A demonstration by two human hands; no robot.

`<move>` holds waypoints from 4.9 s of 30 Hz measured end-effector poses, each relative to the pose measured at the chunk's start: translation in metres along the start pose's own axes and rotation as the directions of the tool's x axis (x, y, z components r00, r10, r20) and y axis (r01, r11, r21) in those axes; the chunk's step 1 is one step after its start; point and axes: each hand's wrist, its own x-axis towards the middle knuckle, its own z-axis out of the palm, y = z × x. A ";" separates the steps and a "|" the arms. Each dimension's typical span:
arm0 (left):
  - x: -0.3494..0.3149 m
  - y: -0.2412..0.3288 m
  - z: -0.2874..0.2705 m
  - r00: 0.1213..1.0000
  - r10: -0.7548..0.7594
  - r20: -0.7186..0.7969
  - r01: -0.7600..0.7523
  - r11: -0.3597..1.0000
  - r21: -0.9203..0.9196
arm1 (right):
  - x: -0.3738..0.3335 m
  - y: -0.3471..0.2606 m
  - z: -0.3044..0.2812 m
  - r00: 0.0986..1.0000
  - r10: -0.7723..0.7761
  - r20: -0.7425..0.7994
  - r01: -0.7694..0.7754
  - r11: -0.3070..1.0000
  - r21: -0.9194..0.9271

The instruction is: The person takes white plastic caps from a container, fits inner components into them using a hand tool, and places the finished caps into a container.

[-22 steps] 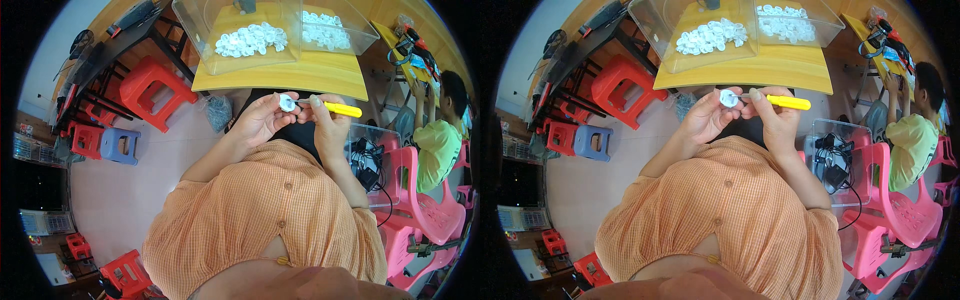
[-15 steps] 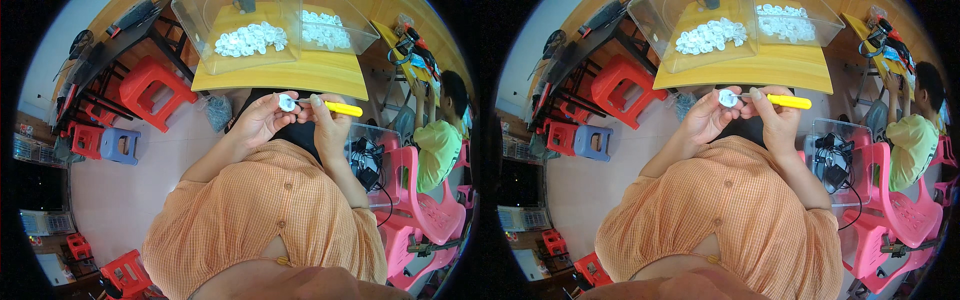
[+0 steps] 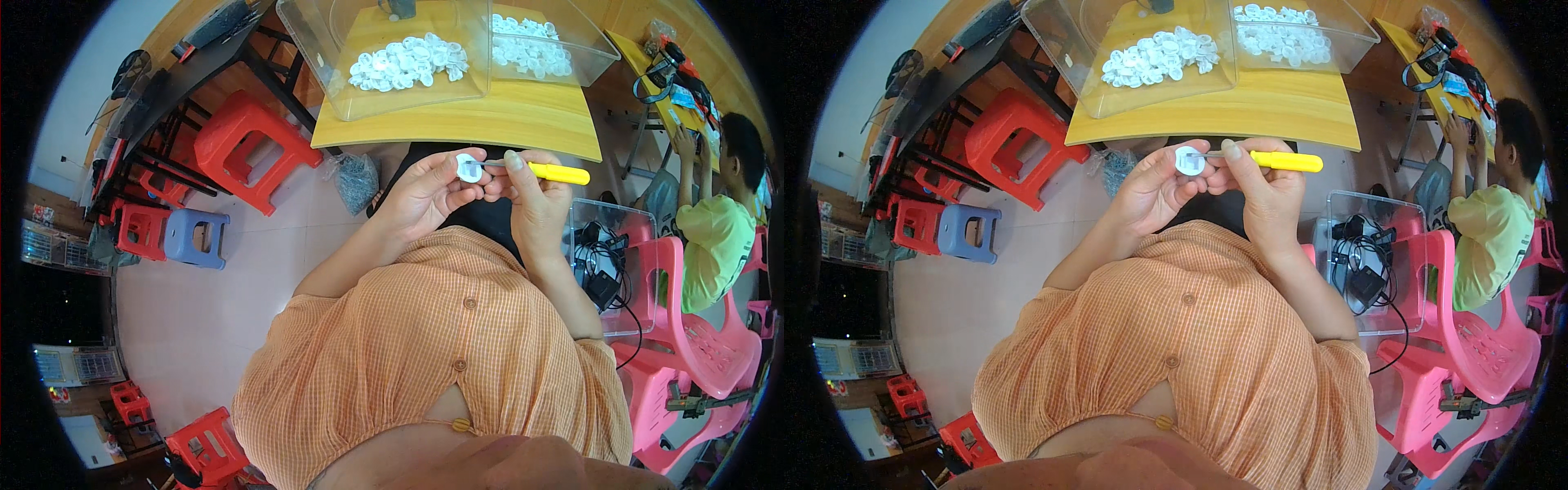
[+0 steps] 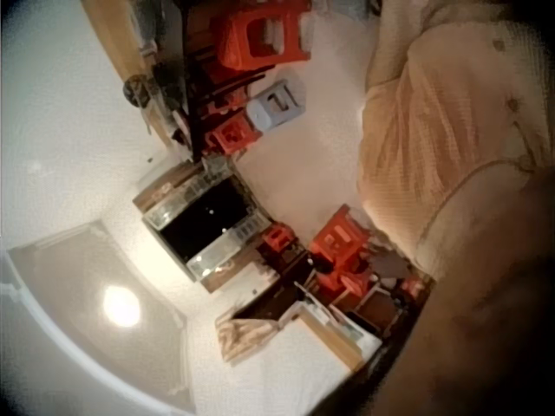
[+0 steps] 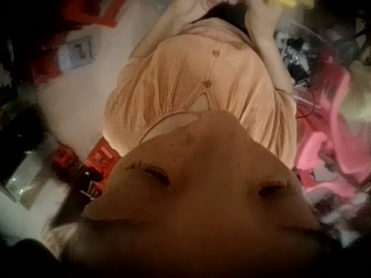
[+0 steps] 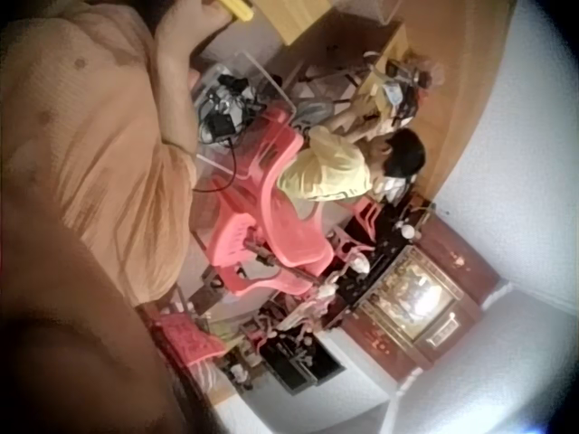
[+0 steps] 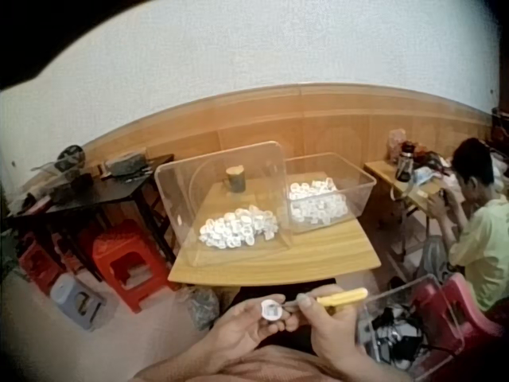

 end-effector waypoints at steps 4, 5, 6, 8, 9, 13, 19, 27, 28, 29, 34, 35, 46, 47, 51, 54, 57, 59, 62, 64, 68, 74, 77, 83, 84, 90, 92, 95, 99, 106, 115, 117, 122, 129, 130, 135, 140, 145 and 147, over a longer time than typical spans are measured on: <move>0.000 0.001 0.004 1.000 0.006 -0.011 -0.006 1.000 0.015 | 0.000 0.000 0.001 1.000 -0.008 -0.027 0.009 0.999 0.032; 0.000 0.001 0.004 1.000 0.005 -0.005 -0.005 1.000 0.009 | 0.000 0.000 0.001 0.999 -0.007 -0.040 0.009 0.999 0.044; 0.000 0.002 0.004 1.000 0.005 0.000 -0.005 1.000 0.002 | 0.000 0.000 0.001 0.999 -0.007 -0.040 0.008 0.999 0.044; 0.000 0.001 0.003 1.000 0.011 0.004 -0.011 1.000 0.011 | 0.001 0.000 0.000 1.000 0.010 -0.022 -0.009 1.000 0.028; 0.000 0.001 0.003 1.000 0.015 0.009 -0.015 1.000 0.021 | 0.001 0.000 0.000 1.000 0.010 -0.023 -0.009 1.000 0.028; -0.001 0.000 0.004 1.000 0.028 -0.012 -0.028 0.999 0.043 | 0.000 -0.001 0.002 1.000 0.003 -0.027 -0.002 0.999 0.035; -0.002 -0.001 0.005 1.000 0.029 -0.001 -0.029 0.998 0.059 | 0.000 -0.002 0.002 1.000 -0.005 -0.028 0.006 1.000 0.018; -0.003 -0.001 0.003 0.997 0.028 -0.076 -0.023 0.997 0.070 | -0.002 0.003 0.002 1.000 -0.006 -0.023 0.006 1.000 0.028; -0.002 -0.001 0.003 0.997 0.028 -0.076 -0.022 0.997 0.070 | -0.002 0.002 0.003 1.000 -0.008 -0.013 0.009 1.000 0.029; -0.002 -0.001 0.003 0.998 0.024 -0.066 -0.021 0.999 0.044 | -0.002 0.002 0.003 1.000 -0.011 -0.003 0.011 0.999 0.030; -0.002 -0.001 -0.001 0.999 0.008 -0.035 -0.009 1.000 -0.015 | -0.001 0.006 0.002 1.000 0.008 -0.002 -0.008 0.999 0.045; -0.001 0.000 0.000 1.000 0.003 -0.021 -0.003 1.000 -0.019 | -0.001 0.007 0.001 1.000 0.022 0.000 -0.022 0.998 0.058; 0.002 0.001 0.006 0.997 0.064 -0.045 -0.065 0.998 -0.013 | 0.005 0.006 -0.004 1.000 -0.013 -0.003 0.013 0.994 0.105; 0.002 0.002 0.006 0.997 0.043 -0.069 -0.045 0.999 -0.030 | 0.005 0.007 -0.007 0.998 -0.056 0.003 0.055 0.995 0.085; 0.001 0.003 0.001 0.997 0.015 -0.072 -0.018 0.999 -0.038 | 0.008 0.009 -0.012 0.991 -0.127 0.046 0.126 0.992 0.019; 0.000 0.004 0.004 0.996 0.026 -0.089 -0.030 0.999 -0.038 | 0.010 0.008 -0.013 0.990 -0.121 0.077 0.120 0.993 0.009; 0.000 0.008 0.004 0.999 0.017 -0.048 -0.022 0.994 -0.110 | 0.009 0.008 -0.013 0.988 -0.114 0.106 0.114 0.993 0.004; -0.002 0.008 0.007 0.998 0.041 -0.057 -0.044 0.997 -0.059 | 0.009 0.009 -0.014 0.982 -0.135 0.134 0.132 0.991 0.030; -0.003 0.009 0.007 0.996 0.069 -0.054 -0.068 0.997 0.022 | 0.009 0.009 -0.014 0.981 -0.125 0.149 0.121 0.992 0.037; -0.004 0.009 0.004 0.997 0.072 -0.042 -0.070 0.996 0.049 | 0.009 0.010 -0.014 0.981 -0.127 0.149 0.123 0.992 0.040; -0.004 0.008 0.002 0.995 0.092 -0.042 -0.085 0.985 0.150 | 0.009 0.011 -0.014 0.975 -0.134 0.179 0.123 0.990 0.071; -0.006 0.007 0.003 0.987 0.141 -0.077 -0.123 0.973 0.195 | 0.007 0.015 -0.017 0.960 -0.134 0.246 0.119 0.990 0.072; -0.006 0.007 0.004 0.984 0.154 -0.084 -0.136 0.972 0.193 | 0.008 0.019 -0.019 0.937 -0.186 0.295 0.183 0.982 0.040; -0.007 0.008 0.006 0.985 0.163 -0.056 -0.149 0.969 0.196 | 0.005 0.020 -0.022 0.832 -0.371 0.413 0.417 0.908 -0.024; -0.007 0.008 0.006 0.985 0.168 -0.044 -0.156 0.967 0.199 | 0.006 0.019 -0.025 0.796 -0.375 0.474 0.473 0.875 -0.101; -0.008 0.007 0.003 0.979 0.203 -0.037 -0.186 0.947 0.263 | 0.008 0.007 -0.027 0.676 -0.410 0.613 0.636 0.744 -0.203; -0.009 0.007 0.002 0.977 0.212 -0.022 -0.198 0.940 0.277 | 0.008 0.005 -0.028 0.643 -0.414 0.645 0.687 0.683 -0.247; -0.009 0.007 0.005 0.973 0.231 0.003 -0.220 0.924 0.312 | 0.009 0.006 -0.031 0.638 -0.408 0.653 0.693 0.674 -0.256; -0.008 0.005 0.008 0.965 0.256 0.064 -0.262 0.896 0.358 | 0.005 0.010 -0.027 0.735 -0.397 0.550 0.546 0.828 -0.131; -0.008 0.003 0.008 0.952 0.292 0.090 -0.305 0.886 0.349 | 0.003 0.017 -0.026 0.839 -0.334 0.429 0.329 0.940 0.089; -0.009 0.006 0.009 0.939 0.339 0.058 -0.326 0.824 0.463 | 0.004 0.017 -0.024 0.829 -0.322 0.458 0.327 0.942 0.070; -0.009 0.006 0.008 0.939 0.336 0.071 -0.328 0.818 0.473 | 0.004 0.017 -0.024 0.827 -0.322 0.461 0.329 0.942 0.067; -0.011 0.006 0.010 0.936 0.345 0.073 -0.325 0.762 0.560 | 0.003 0.020 -0.027 0.820 -0.307 0.483 0.380 0.923 -0.058; -0.010 0.005 0.009 0.934 0.351 0.072 -0.340 0.806 0.485 | 0.001 0.013 -0.020 0.842 -0.336 0.422 0.322 0.941 0.107; -0.010 0.004 0.008 0.933 0.352 0.072 -0.341 0.805 0.485 | 0.002 0.013 -0.020 0.845 -0.333 0.417 0.313 0.942 0.119; -0.010 0.005 0.009 0.928 0.362 0.094 -0.356 0.781 0.513 | 0.002 0.015 -0.021 0.850 -0.316 0.420 0.303 0.948 0.101; -0.010 0.006 0.010 0.926 0.364 0.095 -0.354 0.758 0.547 | 0.003 0.017 -0.022 0.852 -0.314 0.419 0.308 0.948 0.085; -0.010 0.004 0.010 0.928 0.358 0.100 -0.347 0.740 0.576 | 0.002 0.019 -0.024 0.852 -0.308 0.424 0.337 0.942 0.006; -0.010 0.003 0.011 0.933 0.347 0.099 -0.348 0.793 0.500 | 0.003 0.019 -0.024 0.845 -0.319 0.429 0.335 0.941 0.039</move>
